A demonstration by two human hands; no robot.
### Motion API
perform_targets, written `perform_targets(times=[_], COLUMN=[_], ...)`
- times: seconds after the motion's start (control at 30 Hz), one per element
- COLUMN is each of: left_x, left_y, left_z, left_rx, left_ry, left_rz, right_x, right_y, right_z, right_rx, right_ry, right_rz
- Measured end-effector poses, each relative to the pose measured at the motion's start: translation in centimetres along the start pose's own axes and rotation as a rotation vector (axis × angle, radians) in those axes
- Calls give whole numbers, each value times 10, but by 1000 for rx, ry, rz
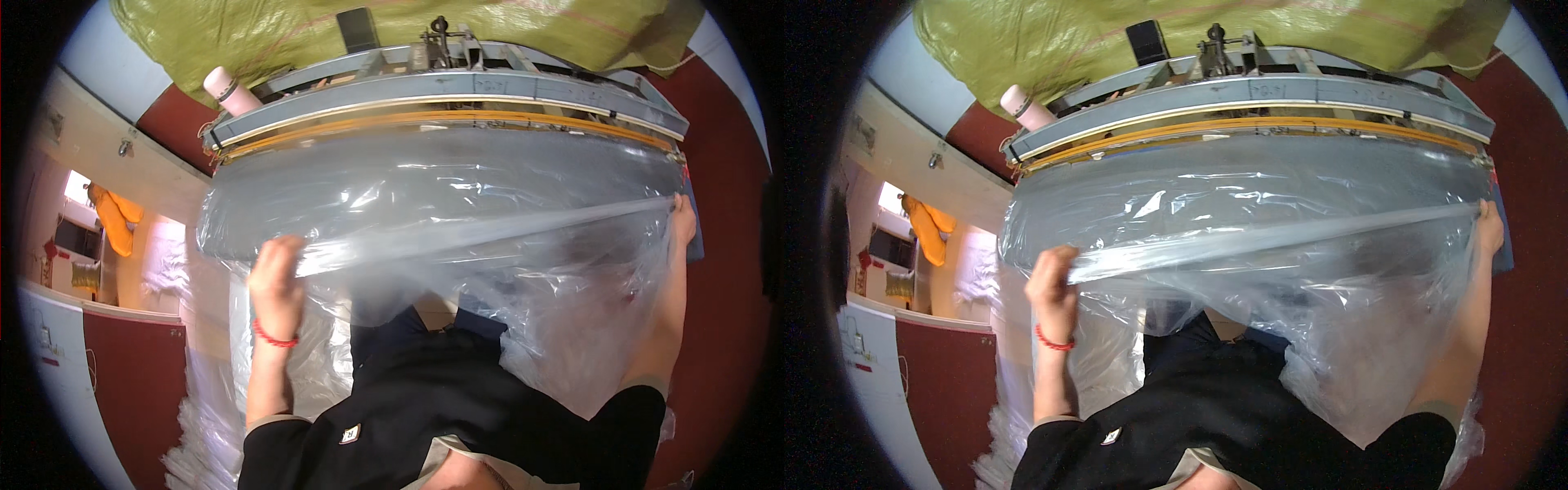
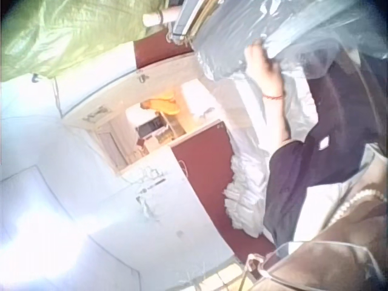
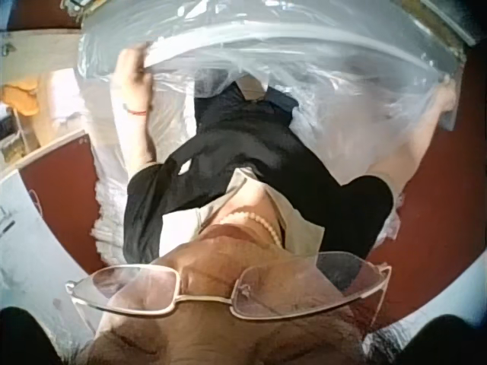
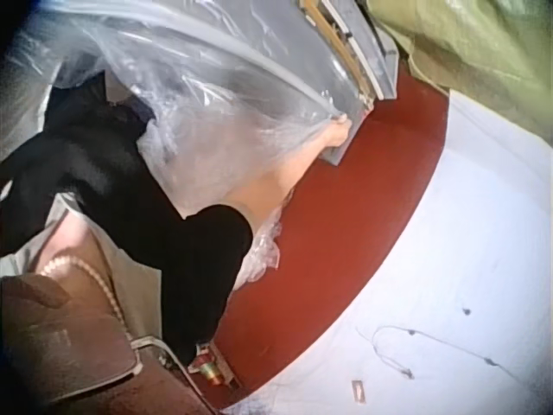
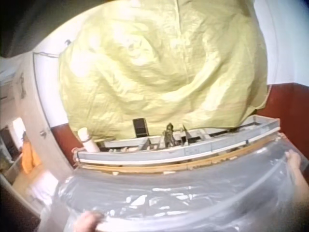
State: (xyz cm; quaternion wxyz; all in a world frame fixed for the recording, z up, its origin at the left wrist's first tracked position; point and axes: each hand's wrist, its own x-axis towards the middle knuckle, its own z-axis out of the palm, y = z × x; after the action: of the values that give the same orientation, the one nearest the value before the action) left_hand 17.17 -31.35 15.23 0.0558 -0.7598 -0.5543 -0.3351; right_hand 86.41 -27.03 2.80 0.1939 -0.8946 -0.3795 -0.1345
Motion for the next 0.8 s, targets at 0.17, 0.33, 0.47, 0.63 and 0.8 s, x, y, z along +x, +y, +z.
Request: perform_targets(times=[0.17,0.33,0.47,0.63,0.8], left_x=[12,54,85,69,14], left_y=[-58,-159,-228,-121,-189], left_z=[-69,-139,-183,-40,28], left_rx=[146,152,662,565,182], left_ry=[133,263,531,-503,-469], left_rz=[-20,-244,-326,340,58], right_x=[-4,-2,-4,-3,4], right_y=[1,-4,-15,-12,-4], right_z=[-1,4,-6,-4,11], right_rx=[31,43,118,60,51], right_ry=[-10,24,-10,7,-19], right_rz=[-15,-21,26,70,60])
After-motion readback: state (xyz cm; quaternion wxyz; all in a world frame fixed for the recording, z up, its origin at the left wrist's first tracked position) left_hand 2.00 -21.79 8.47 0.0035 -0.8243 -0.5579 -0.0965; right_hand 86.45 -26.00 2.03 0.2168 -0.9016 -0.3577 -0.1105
